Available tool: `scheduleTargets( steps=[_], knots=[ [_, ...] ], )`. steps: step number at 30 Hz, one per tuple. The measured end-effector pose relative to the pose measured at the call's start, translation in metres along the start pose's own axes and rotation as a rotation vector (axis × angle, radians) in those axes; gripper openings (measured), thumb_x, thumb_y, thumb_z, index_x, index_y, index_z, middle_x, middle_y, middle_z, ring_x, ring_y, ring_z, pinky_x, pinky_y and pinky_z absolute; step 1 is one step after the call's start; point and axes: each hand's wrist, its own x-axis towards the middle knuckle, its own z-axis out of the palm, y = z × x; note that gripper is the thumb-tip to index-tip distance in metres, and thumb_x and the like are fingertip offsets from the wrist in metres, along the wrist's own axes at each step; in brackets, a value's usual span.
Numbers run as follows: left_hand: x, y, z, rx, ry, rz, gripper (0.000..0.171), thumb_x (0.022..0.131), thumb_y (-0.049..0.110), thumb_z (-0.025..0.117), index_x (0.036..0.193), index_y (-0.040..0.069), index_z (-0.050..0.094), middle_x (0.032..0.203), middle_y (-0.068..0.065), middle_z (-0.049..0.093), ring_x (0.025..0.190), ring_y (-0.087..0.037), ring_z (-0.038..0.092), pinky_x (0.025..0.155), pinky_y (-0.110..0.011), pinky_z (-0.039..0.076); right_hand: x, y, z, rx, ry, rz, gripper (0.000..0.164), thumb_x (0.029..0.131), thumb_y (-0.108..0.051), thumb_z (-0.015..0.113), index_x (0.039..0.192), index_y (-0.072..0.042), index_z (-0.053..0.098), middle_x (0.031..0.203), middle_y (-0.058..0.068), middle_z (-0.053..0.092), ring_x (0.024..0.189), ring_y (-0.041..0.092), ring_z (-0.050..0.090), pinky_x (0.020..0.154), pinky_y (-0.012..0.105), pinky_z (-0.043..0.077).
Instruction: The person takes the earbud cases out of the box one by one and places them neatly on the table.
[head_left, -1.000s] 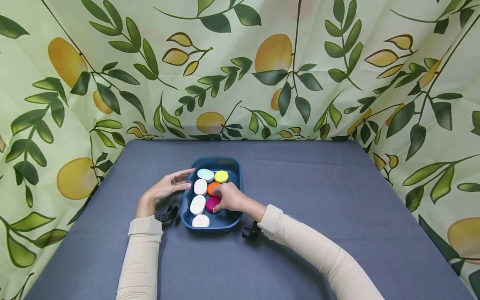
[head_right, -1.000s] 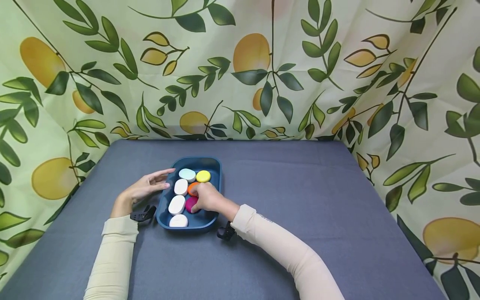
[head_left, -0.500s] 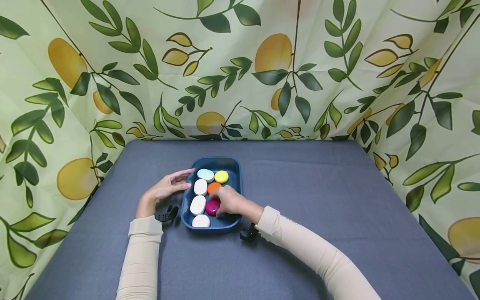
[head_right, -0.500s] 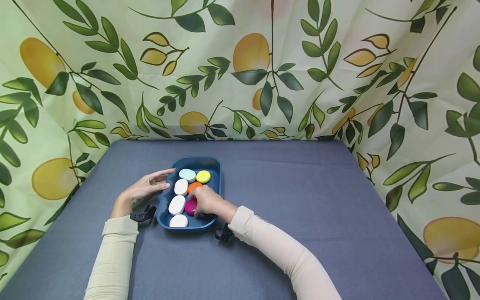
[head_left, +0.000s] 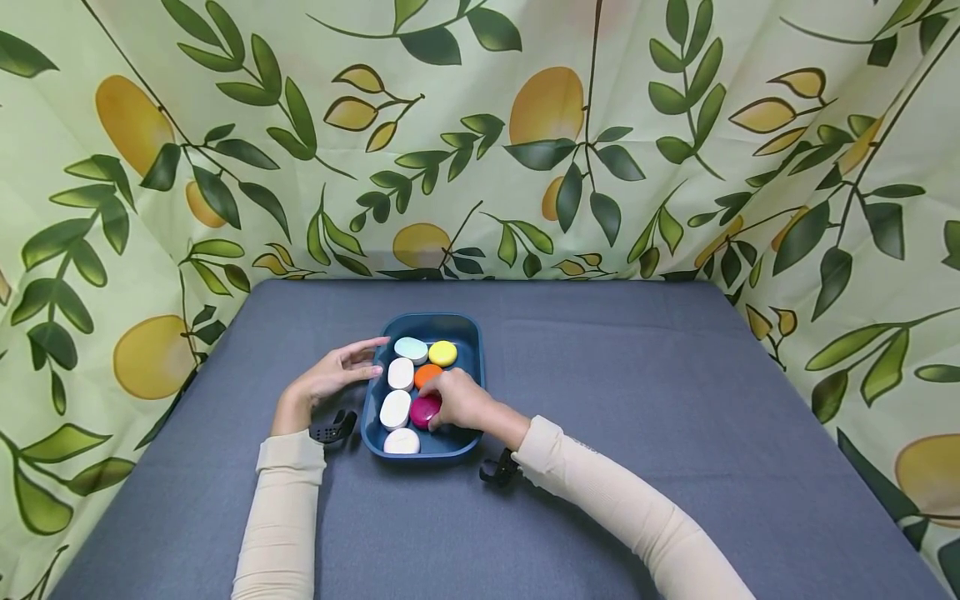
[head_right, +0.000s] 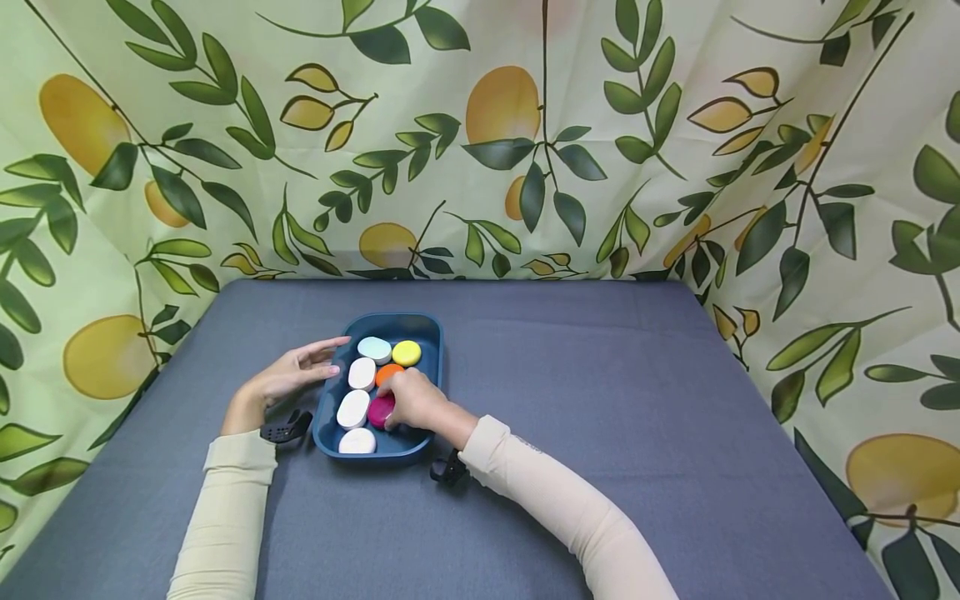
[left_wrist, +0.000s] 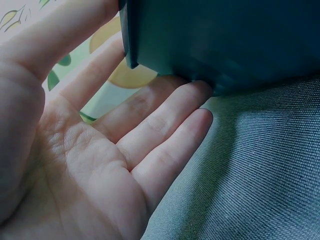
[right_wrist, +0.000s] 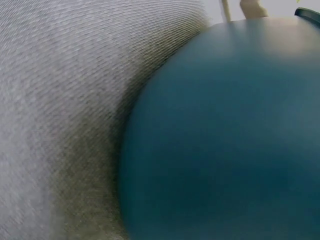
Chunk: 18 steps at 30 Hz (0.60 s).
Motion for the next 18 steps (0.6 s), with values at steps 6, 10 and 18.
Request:
scheduleTargets(
  steps=[6, 10, 18],
  knots=[
    [0.000, 0.000, 0.000, -0.007, 0.000, -0.001, 0.064, 0.095, 0.028, 0.060, 0.151, 0.014, 0.033, 0.159, -0.022, 0.025, 0.145, -0.046, 0.027, 0.116, -0.063, 0.026, -0.003, 0.005, -0.003, 0.092, 0.067, -0.065, 0.044, 0.070, -0.016, 0.087, 0.110, -0.006, 0.073, 0.108, 0.009, 0.074, 0.096, 0.019, 0.065, 0.084, 0.026, 0.057],
    [0.000, 0.000, 0.001, -0.009, 0.001, -0.001, 0.064, 0.095, 0.028, 0.061, 0.151, 0.014, 0.032, 0.159, -0.022, 0.024, 0.145, -0.046, 0.027, 0.116, -0.063, 0.026, -0.006, 0.008, -0.007, 0.200, 0.108, -0.049, 0.048, 0.070, -0.016, 0.086, 0.114, -0.005, 0.071, 0.113, 0.010, 0.073, 0.099, 0.021, 0.068, 0.087, 0.028, 0.058],
    [0.000, 0.002, 0.002, 0.008, 0.021, -0.005, 0.064, 0.094, 0.027, 0.061, 0.150, 0.014, 0.033, 0.158, -0.022, 0.026, 0.144, -0.046, 0.030, 0.115, -0.063, 0.026, -0.017, 0.027, -0.024, 0.406, 0.283, 0.009, 0.050, 0.070, -0.011, 0.085, 0.116, -0.002, 0.069, 0.115, 0.018, 0.071, 0.100, 0.028, 0.072, 0.087, 0.032, 0.058]
  ],
)
